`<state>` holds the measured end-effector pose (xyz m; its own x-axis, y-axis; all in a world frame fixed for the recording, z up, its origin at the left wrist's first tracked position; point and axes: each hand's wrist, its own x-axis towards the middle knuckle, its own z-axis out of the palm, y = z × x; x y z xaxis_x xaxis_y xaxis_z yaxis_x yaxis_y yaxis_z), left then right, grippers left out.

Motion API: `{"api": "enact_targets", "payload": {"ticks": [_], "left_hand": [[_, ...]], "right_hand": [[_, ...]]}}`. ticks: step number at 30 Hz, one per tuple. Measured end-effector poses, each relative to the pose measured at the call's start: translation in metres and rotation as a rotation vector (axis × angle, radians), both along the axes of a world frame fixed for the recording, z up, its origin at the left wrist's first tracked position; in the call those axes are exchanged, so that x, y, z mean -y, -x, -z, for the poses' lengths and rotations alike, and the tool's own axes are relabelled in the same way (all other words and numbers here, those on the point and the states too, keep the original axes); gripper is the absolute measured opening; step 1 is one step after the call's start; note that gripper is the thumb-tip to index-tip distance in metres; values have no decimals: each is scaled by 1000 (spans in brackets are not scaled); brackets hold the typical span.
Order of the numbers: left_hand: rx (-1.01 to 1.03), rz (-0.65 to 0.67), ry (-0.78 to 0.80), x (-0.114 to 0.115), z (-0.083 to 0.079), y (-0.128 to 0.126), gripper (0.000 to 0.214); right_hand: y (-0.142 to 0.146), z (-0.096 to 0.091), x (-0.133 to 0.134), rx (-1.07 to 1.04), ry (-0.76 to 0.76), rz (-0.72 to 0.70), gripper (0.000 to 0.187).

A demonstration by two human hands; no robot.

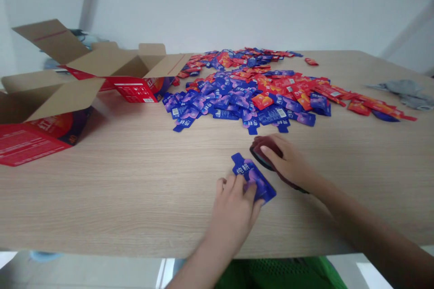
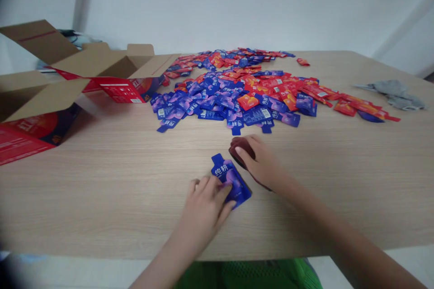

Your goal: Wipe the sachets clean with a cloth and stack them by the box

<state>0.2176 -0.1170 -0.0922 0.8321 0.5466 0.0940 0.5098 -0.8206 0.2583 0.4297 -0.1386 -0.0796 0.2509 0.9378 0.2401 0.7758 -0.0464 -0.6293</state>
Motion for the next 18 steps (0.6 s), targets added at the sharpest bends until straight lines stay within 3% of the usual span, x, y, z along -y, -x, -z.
{"api": "enact_targets", "payload": {"ticks": [3,6,10,13,18], "left_hand": [[-25,144,-86,-29,-2,-1,39],[-63,179,-140,-39,11,-1,44],[-110,-34,-198,-13,26,5,46],[-56,-105,-195,9,29,15,47],[61,-104,-129,18,30,28,46]], "right_hand": [[-6,-19,23,-79,-27,83,24],[0,-20,45,-56,-32,94,26],[9,11,58,141,52,22,38],[3,25,59,228,97,-6,46],[11,2,47,121,-65,36,29]]}}
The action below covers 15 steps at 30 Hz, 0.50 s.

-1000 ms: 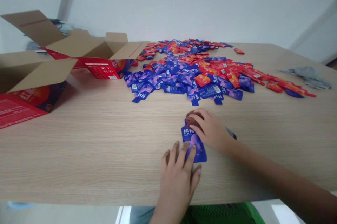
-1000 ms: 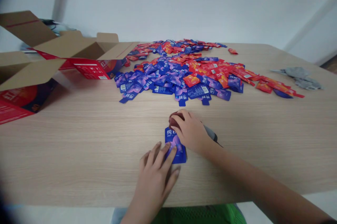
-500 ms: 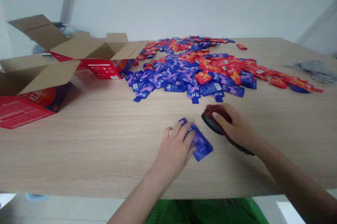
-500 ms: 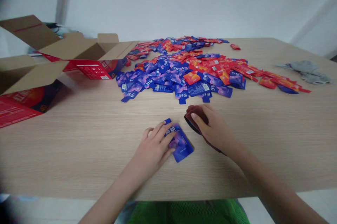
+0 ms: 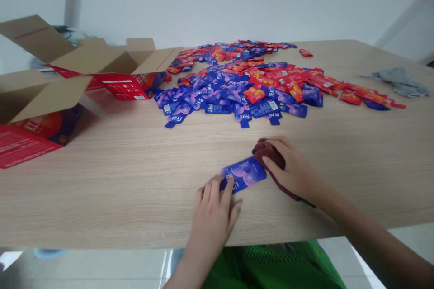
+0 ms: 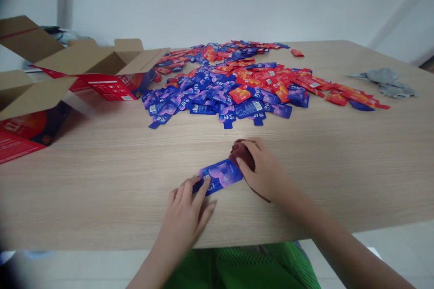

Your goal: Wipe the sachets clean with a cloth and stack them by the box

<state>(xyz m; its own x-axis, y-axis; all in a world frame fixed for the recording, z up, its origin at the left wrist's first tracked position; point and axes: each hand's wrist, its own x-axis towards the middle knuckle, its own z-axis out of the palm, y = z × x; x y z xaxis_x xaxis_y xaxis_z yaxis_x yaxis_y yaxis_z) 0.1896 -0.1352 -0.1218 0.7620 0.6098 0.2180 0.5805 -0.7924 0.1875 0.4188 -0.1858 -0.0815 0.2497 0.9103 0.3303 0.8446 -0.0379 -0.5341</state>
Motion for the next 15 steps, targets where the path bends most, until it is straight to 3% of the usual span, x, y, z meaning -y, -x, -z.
{"api": "enact_targets", "payload": {"ticks": [3,7,11,15], "left_hand": [[16,-2,23,0,1,4,47],[38,-16,18,5,6,7,44],[63,-18,31,7,6,8,49],[73,-29,73,6,3,7,52]], "right_hand": [[34,-8,-11,62,-64,-75,38],[65,9,-21,344,127,-226,42],[44,28,-15,458,204,-136,44],[12,28,-7,440,220,-31,40]]}}
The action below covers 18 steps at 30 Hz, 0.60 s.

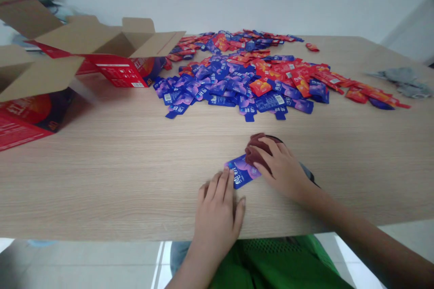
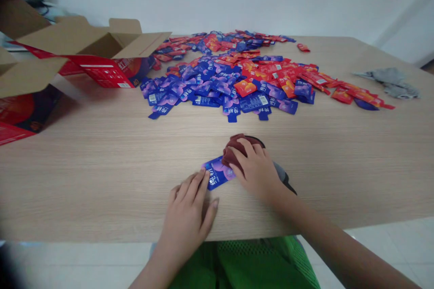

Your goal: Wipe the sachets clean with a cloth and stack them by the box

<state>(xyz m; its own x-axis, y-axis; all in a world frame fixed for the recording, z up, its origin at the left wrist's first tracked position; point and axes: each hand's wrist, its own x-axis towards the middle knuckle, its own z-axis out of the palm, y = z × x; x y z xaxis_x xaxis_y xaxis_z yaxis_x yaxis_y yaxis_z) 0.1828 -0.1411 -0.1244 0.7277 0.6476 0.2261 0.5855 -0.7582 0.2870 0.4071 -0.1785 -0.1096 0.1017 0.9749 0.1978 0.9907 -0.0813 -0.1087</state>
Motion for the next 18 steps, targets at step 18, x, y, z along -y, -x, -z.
{"api": "enact_targets", "payload": {"ticks": [18], "left_hand": [[-9,-5,47,2,-2,1,52]], "right_hand": [[-11,-23,-2,-152,-76,-52,24]]}}
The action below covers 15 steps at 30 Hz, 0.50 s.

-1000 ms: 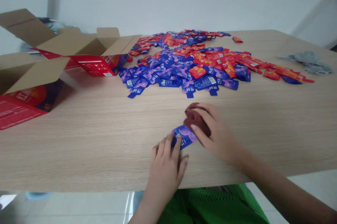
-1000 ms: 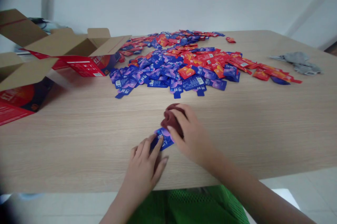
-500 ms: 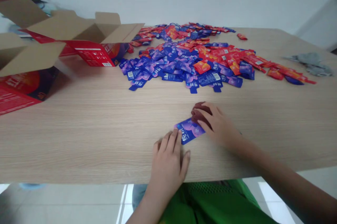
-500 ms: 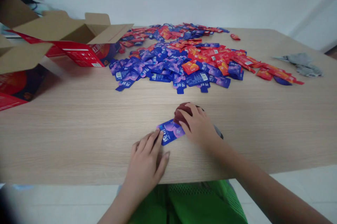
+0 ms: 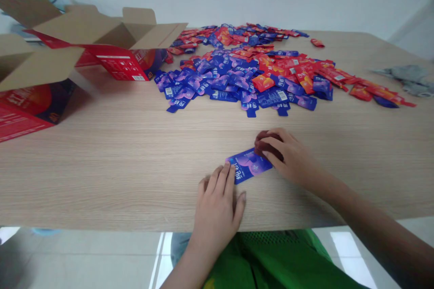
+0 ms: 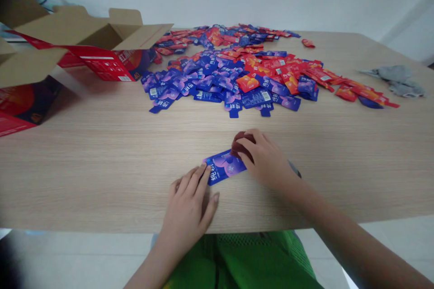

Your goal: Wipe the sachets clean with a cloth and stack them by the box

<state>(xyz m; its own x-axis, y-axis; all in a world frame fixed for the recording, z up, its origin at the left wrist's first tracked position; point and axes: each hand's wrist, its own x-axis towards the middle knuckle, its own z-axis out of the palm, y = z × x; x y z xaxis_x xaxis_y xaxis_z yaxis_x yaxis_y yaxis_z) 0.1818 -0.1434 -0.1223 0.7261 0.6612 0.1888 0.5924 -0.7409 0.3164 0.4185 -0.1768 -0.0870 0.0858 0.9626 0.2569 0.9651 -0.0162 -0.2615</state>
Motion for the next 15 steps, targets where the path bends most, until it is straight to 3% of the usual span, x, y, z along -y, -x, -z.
{"api": "enact_targets", "payload": {"ticks": [3,7,11,15], "left_hand": [[-7,20,-17,1,0,2,47],[-27,27,-31,1,1,2,39],[-37,32,-45,0,1,2,41],[-41,38,-34,0,2,2,41]], "right_hand": [[28,-10,-4,-21,-76,-49,27],[60,-2,-4,59,37,-215,27],[38,13,4,69,72,-117,26],[3,17,10,32,57,-47,23]]}}
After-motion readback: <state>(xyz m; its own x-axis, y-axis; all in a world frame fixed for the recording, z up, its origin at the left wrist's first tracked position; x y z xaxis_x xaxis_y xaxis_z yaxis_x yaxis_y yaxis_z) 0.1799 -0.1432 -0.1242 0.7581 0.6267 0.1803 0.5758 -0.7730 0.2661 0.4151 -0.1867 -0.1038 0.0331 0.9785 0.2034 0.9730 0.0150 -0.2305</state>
